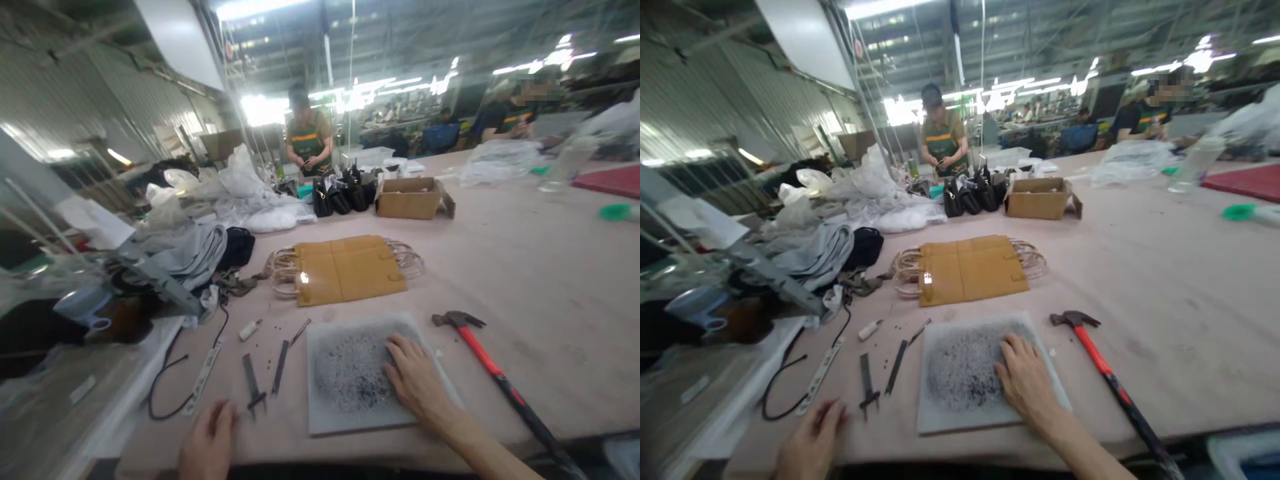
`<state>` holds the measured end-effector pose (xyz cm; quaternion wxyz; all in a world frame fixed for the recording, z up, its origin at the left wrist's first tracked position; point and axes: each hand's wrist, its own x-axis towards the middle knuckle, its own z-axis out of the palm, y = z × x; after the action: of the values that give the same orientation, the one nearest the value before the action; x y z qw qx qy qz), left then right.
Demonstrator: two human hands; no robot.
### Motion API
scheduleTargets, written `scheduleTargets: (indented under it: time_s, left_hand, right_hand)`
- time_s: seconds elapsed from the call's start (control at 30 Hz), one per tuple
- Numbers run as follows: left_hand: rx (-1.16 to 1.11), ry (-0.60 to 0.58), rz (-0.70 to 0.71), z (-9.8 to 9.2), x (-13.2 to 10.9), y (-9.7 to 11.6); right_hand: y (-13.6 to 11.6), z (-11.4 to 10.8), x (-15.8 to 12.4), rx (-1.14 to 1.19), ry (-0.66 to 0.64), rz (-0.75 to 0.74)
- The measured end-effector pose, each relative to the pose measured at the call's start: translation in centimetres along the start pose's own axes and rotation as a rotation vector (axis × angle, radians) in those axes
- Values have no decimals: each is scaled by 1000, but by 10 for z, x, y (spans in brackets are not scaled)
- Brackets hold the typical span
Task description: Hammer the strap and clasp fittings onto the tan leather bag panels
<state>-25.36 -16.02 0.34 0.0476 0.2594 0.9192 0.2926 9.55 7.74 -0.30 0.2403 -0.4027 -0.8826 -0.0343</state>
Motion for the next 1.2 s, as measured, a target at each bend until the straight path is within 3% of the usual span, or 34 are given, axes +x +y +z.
scheduleTargets:
  time_s: [0.07,0.17,0.2,0.27,0.4,0.5,0.6,0.73,0.83,0.97,1.07,1.13,1.2]
  left_hand:
    - [-12,2,244,16,37,64]
    - [219,-11,651,46,86,150]
    - [346,-27,785,56,101,170]
    - [525,-45,915,73,126,195]
    - [649,-111,1000,95,158,203]
    - [696,-162,1076,96,173,200]
    - [710,-207,1137,81,185,201]
    - [677,-210,1212,39,186,192]
    - [580,-163,1237,7,159,167]
    - [314,-158,1110,-14,71,137]
    - [135,-319,863,-7,-20,145]
    - [42,-474,701,9,-76,166]
    - [-78,-621,659,30,-120,189]
  right_hand:
    - [4,4,-5,9,34,-9]
    - [1,6,-6,19,61,-3]
    - [1,6,-5,23,68,1]
    - [-1,6,-5,33,80,9]
    - [-3,5,-7,70,78,66]
    - [-6,3,-7,121,54,119]
    - [-8,-2,-4,156,18,148]
    - [-7,-6,-1,180,-8,162]
    - [-8,-8,0,198,-18,159]
    - [-6,-8,1,256,-23,151]
    - [1,-3,1,388,42,172]
    - [10,1,-1,550,119,224]
    - [19,2,-4,731,163,271]
